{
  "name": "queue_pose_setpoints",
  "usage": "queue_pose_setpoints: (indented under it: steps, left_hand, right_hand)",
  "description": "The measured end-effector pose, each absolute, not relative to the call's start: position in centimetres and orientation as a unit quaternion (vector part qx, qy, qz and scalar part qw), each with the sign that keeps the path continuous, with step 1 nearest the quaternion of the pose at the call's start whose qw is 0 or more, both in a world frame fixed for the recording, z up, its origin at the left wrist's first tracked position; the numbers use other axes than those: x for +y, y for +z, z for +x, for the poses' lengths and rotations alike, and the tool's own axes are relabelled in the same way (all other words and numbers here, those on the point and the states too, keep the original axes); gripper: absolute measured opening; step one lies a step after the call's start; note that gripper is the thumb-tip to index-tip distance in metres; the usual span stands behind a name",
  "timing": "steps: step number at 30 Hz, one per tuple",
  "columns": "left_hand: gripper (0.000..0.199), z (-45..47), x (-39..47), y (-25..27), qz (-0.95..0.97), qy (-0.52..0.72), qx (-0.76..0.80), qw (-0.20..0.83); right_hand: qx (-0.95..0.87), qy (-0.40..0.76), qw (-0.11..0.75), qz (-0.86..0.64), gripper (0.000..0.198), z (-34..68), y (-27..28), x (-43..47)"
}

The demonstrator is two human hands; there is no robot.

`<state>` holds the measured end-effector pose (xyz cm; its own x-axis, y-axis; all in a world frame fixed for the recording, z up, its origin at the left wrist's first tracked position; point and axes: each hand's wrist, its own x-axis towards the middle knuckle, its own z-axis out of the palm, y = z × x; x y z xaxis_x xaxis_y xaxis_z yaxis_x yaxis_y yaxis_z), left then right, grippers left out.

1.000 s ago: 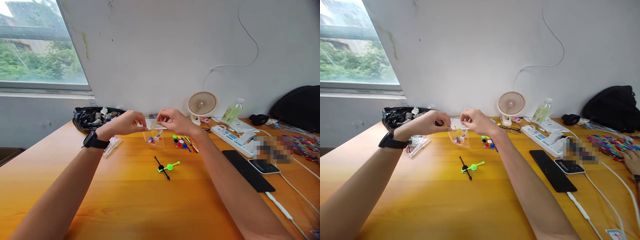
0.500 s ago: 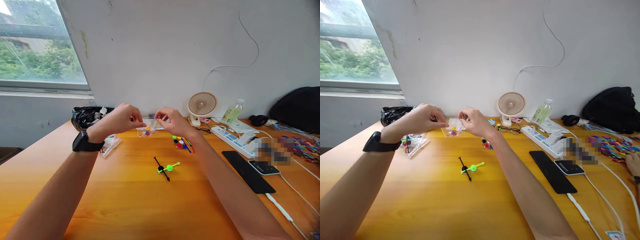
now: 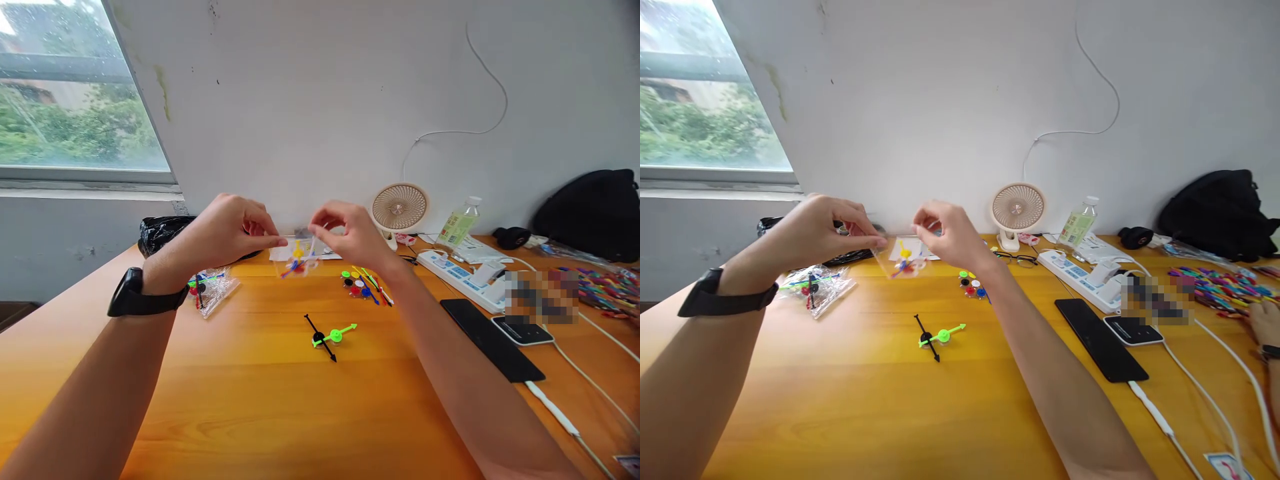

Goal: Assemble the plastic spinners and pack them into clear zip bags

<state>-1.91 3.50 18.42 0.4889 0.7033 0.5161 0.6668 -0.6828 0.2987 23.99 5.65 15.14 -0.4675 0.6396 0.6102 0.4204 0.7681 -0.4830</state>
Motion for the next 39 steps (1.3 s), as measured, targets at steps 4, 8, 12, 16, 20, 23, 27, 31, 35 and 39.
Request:
queue_pose_setpoints:
  steps: [4,8,12,16,20,23,27,31,35,39]
  left_hand:
    - [0.023,-1.8,2.8,19.0,0.873,0.316,0.371,0.021]
    - [0.021,-1.9,3.4,18.6,0.893,0.266,0.362,0.042]
    - [0.021,-1.9,4.0,18.3,0.903,0.22,0.361,0.073]
    - [0.021,-2.0,4.9,17.7,0.884,0.249,0.393,0.041]
    - [0.021,-2.6,6.1,16.8,0.87,0.248,0.424,0.035]
    - [0.022,-3.0,6.5,16.5,0.855,0.263,0.445,0.039]
    - [0.023,-2.8,6.3,16.6,0.863,0.253,0.434,0.058]
    - [0.024,-2.3,6.2,16.5,0.878,0.234,0.414,0.055]
    - [0.024,-1.9,6.5,16.1,0.883,0.218,0.415,0.036]
    - [0.022,-1.9,7.2,15.4,0.899,0.204,0.384,0.053]
  right_hand:
    - [-0.857,0.122,0.395,-0.307,0.008,24.2,16.1,5.1]
    - [-0.865,0.125,0.371,-0.314,0.01,24.5,15.9,5.1]
    - [-0.878,0.128,0.341,-0.31,0.009,24.4,15.6,5.2]
    - [-0.868,0.085,0.362,-0.329,0.007,24.1,14.8,5.9]
    - [-0.879,0.062,0.341,-0.326,0.007,23.9,13.9,6.7]
    - [-0.883,0.057,0.347,-0.312,0.006,23.9,13.8,6.8]
    - [-0.889,0.071,0.331,-0.309,0.008,24.1,13.9,6.8]
    - [-0.867,0.1,0.378,-0.31,0.013,24.5,14.4,6.7]
    - [-0.856,0.145,0.365,-0.336,0.023,24.9,15.0,6.2]
    - [-0.902,0.321,0.034,-0.287,0.022,24.2,13.3,6.3]
